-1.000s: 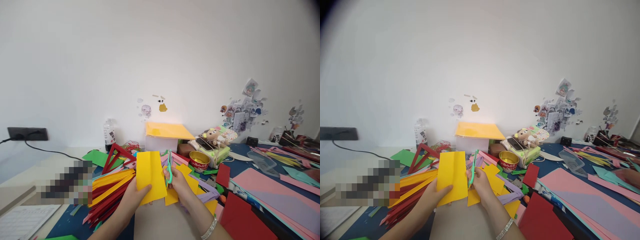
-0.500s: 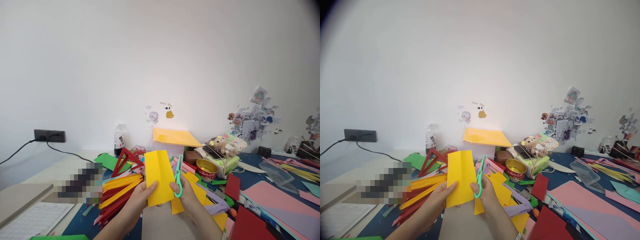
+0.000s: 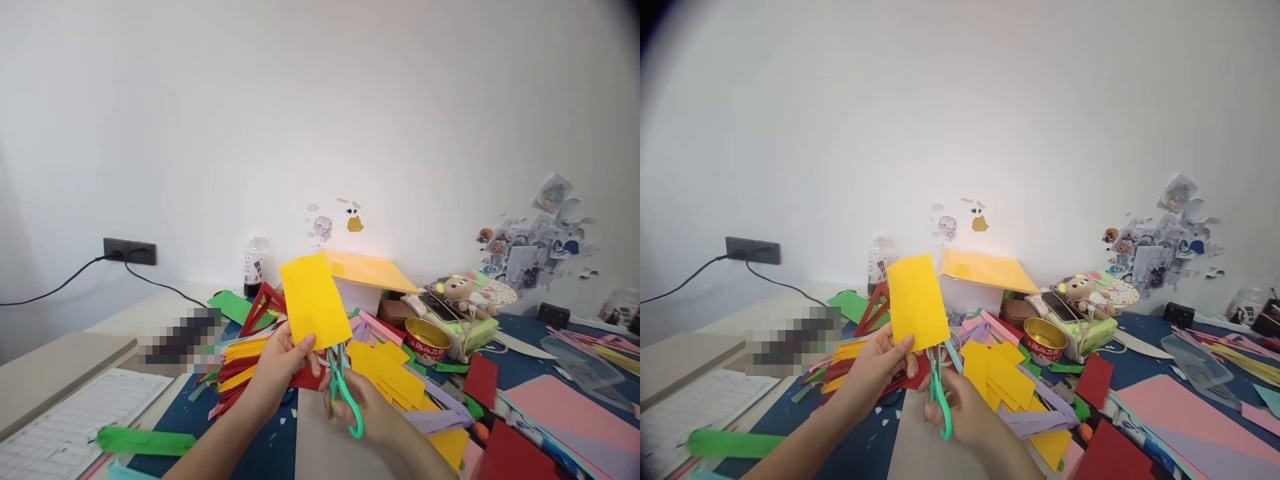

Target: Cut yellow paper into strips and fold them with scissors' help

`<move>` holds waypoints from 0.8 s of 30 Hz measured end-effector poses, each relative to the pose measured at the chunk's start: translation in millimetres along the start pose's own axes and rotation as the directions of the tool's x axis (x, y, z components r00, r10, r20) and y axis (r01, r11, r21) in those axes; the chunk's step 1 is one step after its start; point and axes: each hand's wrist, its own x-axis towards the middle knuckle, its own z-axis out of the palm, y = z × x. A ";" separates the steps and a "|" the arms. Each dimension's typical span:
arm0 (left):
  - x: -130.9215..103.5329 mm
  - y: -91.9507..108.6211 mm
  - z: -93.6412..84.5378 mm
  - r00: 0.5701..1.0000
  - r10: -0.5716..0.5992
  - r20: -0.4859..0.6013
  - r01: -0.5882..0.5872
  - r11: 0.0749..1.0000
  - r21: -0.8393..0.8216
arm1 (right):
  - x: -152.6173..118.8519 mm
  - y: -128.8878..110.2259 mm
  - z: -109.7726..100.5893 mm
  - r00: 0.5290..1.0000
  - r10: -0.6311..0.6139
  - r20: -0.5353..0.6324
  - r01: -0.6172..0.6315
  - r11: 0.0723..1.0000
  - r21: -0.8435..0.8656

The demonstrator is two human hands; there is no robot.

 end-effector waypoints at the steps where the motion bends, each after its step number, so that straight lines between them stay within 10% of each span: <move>1: 0.2 -2.7 1.1 1.000 0.001 -0.002 -0.001 1.000 -0.001 | -1.0 -1.2 1.2 1.000 -0.011 0.010 0.011 1.000 -0.010; 24: -3.2 -15.9 10.9 0.999 -0.033 0.040 0.028 0.994 0.108 | -2.1 -7.4 2.9 0.992 -0.128 -0.004 0.127 0.987 -0.103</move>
